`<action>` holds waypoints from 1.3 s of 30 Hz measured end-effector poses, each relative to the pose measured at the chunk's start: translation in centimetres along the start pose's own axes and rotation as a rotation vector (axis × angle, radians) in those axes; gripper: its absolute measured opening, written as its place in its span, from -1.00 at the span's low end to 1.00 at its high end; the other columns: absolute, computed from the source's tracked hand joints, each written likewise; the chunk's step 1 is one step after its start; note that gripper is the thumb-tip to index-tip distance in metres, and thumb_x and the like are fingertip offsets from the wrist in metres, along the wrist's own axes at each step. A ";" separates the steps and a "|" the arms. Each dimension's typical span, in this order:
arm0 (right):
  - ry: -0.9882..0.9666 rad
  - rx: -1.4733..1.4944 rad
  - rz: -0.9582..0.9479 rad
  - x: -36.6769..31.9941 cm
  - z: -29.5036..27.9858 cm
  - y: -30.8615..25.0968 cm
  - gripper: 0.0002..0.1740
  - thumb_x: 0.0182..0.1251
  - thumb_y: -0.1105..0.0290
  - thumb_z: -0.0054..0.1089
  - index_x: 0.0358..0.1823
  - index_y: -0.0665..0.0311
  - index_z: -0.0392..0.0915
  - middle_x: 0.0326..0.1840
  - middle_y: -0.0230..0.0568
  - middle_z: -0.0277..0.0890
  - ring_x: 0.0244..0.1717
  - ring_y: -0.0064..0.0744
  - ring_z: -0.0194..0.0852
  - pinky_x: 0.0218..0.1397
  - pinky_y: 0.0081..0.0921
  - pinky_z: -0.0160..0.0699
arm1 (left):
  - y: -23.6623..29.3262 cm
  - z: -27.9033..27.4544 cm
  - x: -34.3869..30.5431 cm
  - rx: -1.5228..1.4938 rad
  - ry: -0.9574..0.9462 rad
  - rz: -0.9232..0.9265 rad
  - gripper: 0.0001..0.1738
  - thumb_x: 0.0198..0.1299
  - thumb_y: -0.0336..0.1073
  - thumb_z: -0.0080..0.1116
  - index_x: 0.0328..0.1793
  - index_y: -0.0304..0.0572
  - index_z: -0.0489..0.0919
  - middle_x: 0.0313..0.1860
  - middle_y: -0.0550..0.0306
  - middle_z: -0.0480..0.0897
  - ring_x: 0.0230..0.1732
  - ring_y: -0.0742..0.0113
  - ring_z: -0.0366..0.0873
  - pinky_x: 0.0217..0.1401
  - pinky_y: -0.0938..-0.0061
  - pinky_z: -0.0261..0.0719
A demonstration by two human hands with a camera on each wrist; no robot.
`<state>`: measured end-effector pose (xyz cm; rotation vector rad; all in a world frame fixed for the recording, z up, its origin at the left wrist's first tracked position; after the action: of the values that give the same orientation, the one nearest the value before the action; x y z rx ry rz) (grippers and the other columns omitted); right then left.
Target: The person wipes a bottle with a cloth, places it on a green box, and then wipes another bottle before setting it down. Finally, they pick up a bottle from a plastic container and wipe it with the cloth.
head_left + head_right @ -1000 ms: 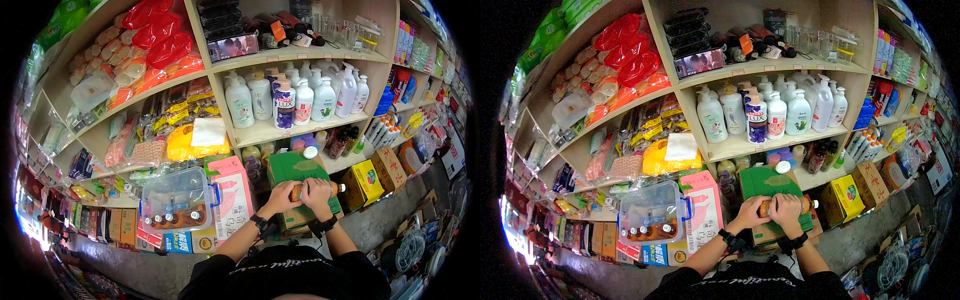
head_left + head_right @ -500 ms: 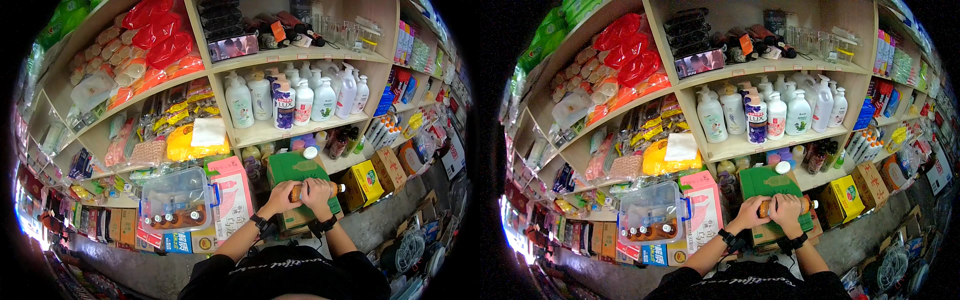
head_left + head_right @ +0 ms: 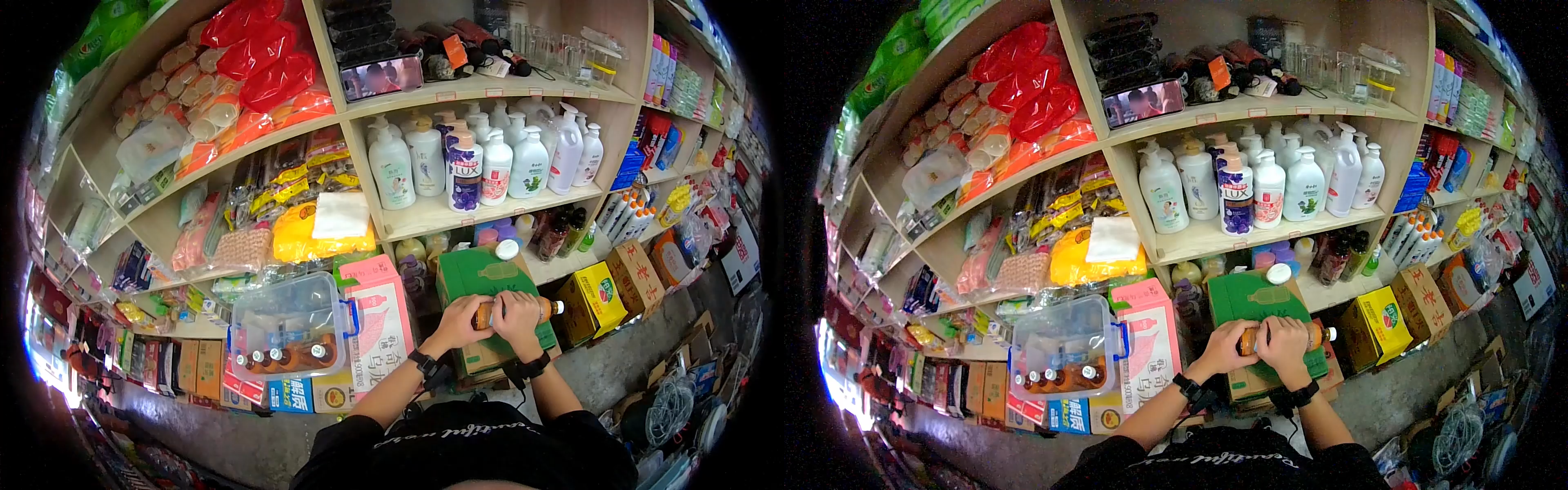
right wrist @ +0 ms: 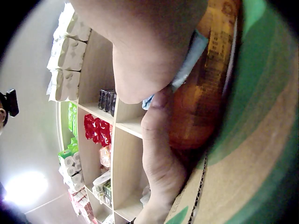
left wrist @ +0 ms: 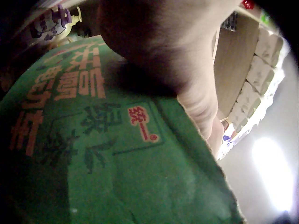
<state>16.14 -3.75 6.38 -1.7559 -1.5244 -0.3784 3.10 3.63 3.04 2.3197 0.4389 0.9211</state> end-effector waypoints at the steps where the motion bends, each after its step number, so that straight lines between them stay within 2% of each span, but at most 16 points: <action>1: -0.001 0.000 -0.001 0.0 0.0 0.0 -0.79 0.36 0.34 0.17 -0.43 0.23 0.63 -0.49 -0.07 0.63 -0.39 0.03 0.64 -0.20 -0.07 0.50 | 0.0 0.0 0.0 0.002 0.000 -0.001 -0.24 -0.04 -0.12 0.62 0.32 -0.09 0.55 0.08 -0.05 0.70 0.13 -0.13 0.68 0.23 0.08 0.62; 20: 0.013 -0.013 -0.045 0.1 0.2 -0.1 -0.81 0.34 0.35 0.19 -0.43 0.23 0.63 -0.48 -0.05 0.65 -0.41 0.04 0.62 -0.26 -0.06 0.49 | -1.0 0.5 -0.3 0.009 -0.031 -0.064 -0.17 -0.05 -0.03 0.63 0.37 -0.06 0.56 0.18 -0.08 0.70 0.19 -0.16 0.66 0.29 0.04 0.62; 28: 0.048 0.003 -0.067 0.0 -0.2 -0.5 -0.81 0.37 0.35 0.17 -0.42 0.23 0.61 -0.48 -0.05 0.64 -0.43 0.06 0.60 -0.26 -0.05 0.47 | -1.1 0.6 -0.4 0.008 -0.054 -0.065 -0.18 -0.03 -0.01 0.60 0.38 -0.01 0.55 0.21 -0.01 0.70 0.21 -0.13 0.66 0.31 0.04 0.62; 39: 0.027 0.016 -0.057 0.1 -0.2 -0.4 -0.82 0.36 0.36 0.17 -0.41 0.24 0.62 -0.48 -0.05 0.64 -0.41 0.04 0.63 -0.25 -0.07 0.49 | -1.0 0.5 -0.4 -0.002 -0.025 -0.035 -0.18 -0.04 -0.01 0.62 0.37 -0.04 0.56 0.21 -0.04 0.70 0.22 -0.12 0.66 0.31 0.05 0.62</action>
<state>15.81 -3.82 6.68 -1.6914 -1.5569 -0.4159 3.10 3.98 1.94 2.3117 0.4668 0.8740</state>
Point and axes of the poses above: each hand's wrist, its own x-axis towards the middle knuckle, its own z-axis out of the palm, y = z × x, the point moved 6 cm from there along x, towards the middle knuckle
